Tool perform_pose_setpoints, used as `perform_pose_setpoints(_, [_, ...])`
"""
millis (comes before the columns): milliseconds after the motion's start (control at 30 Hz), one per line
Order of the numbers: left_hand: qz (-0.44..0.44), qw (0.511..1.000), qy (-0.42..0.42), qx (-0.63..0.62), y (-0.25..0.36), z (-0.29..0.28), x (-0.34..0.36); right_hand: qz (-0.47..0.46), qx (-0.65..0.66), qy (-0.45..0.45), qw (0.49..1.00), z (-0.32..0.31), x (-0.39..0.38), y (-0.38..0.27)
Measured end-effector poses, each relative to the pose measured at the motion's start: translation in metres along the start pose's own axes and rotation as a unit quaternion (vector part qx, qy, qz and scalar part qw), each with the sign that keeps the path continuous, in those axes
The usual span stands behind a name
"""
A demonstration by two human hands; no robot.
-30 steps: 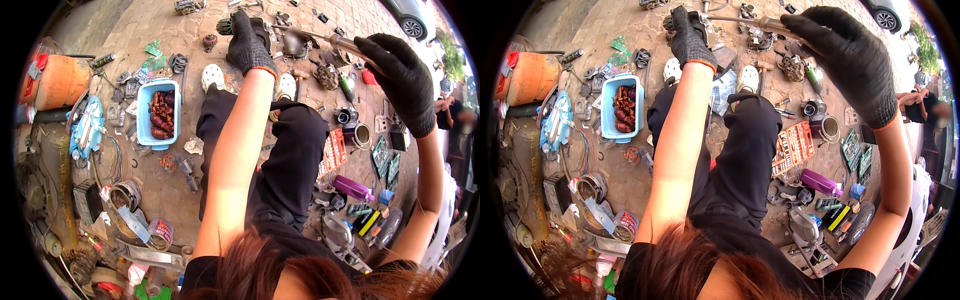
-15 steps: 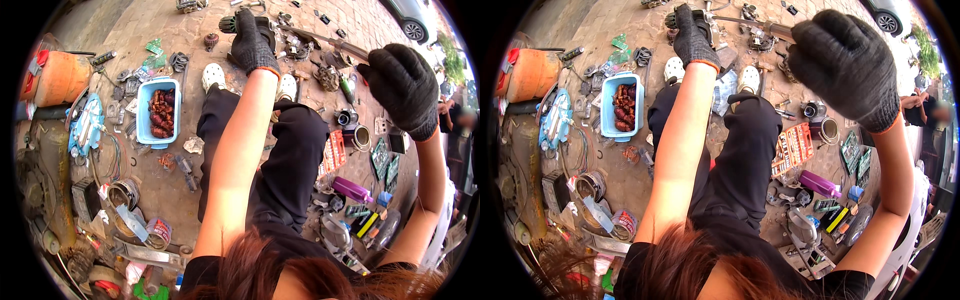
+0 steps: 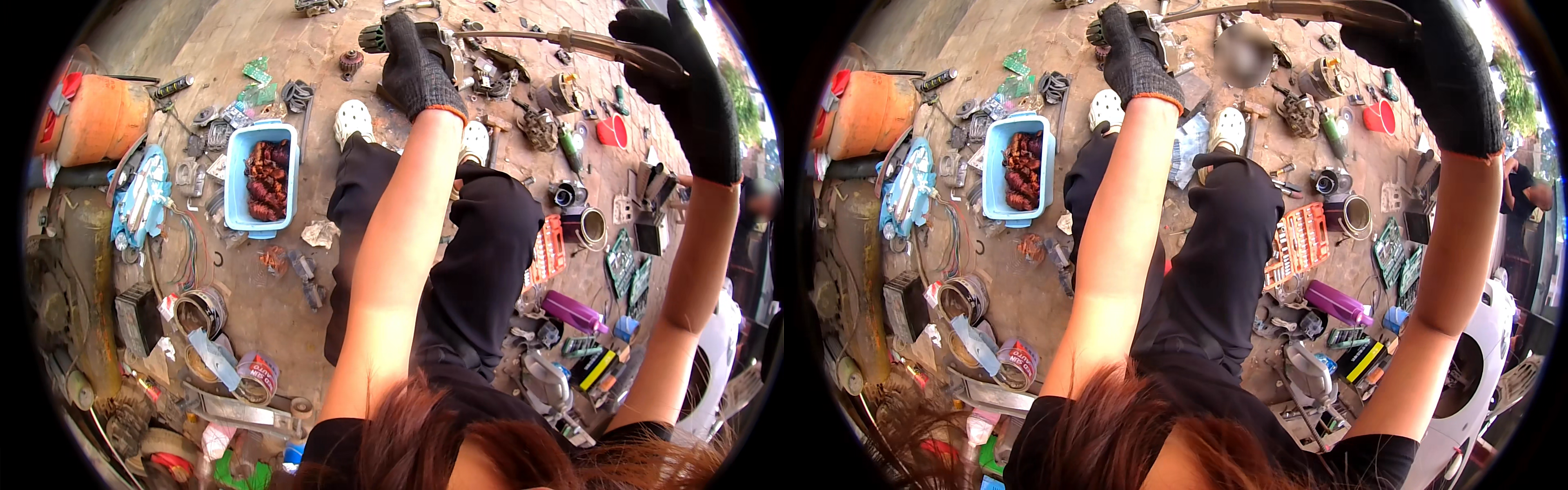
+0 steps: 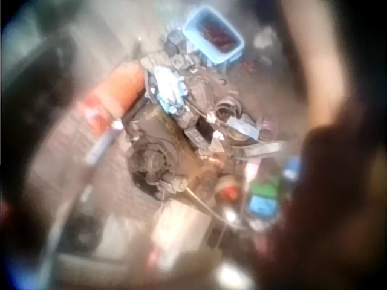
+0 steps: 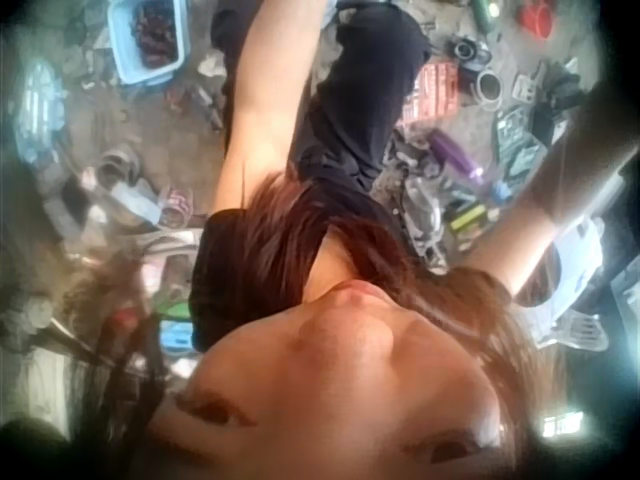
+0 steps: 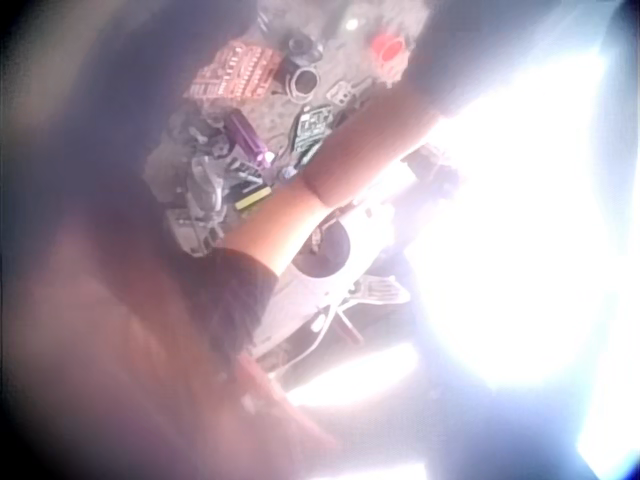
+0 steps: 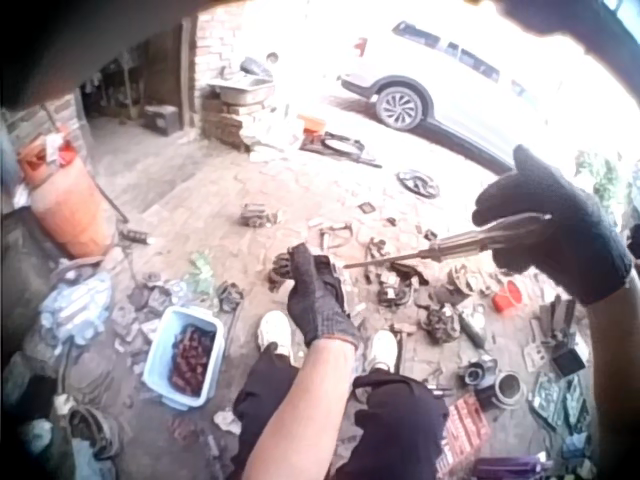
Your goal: The person sits on the ground and uses a hammer and screwdriver to disassemble and reassemble a small mechanical part. They repeatedly strike the part with the hammer and manipulate it with their hands.
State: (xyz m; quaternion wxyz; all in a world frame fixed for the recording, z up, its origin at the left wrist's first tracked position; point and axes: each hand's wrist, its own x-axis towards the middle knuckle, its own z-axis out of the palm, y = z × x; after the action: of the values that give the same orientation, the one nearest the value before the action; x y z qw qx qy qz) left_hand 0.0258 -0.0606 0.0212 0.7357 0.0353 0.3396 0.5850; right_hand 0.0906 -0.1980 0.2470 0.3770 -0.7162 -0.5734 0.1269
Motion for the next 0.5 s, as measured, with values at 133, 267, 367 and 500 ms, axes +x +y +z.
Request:
perform_pose_setpoints(133, [0.010, 0.999, 0.013, 0.035, 0.021, -0.004, 0.006, 0.027, 0.086, -0.075, 0.993, -0.004, -0.006, 0.056])
perform_pose_setpoints(267, [0.036, 0.998, 0.009, -0.059, 0.027, 0.008, 0.010, 0.333, 0.422, -0.163, 0.827, -0.013, -0.021, 0.073])
perform_pose_setpoints(367, [0.005, 0.999, -0.023, -0.046, 0.030, 0.004, 0.009, 0.373, 0.393, -0.135, 0.830, -0.012, -0.031, 0.073])
perform_pose_setpoints(500, [0.057, 0.997, -0.008, -0.055, 0.023, 0.011, 0.013, 0.156, -0.017, -0.040, 0.987, 0.004, -0.039, 0.042])
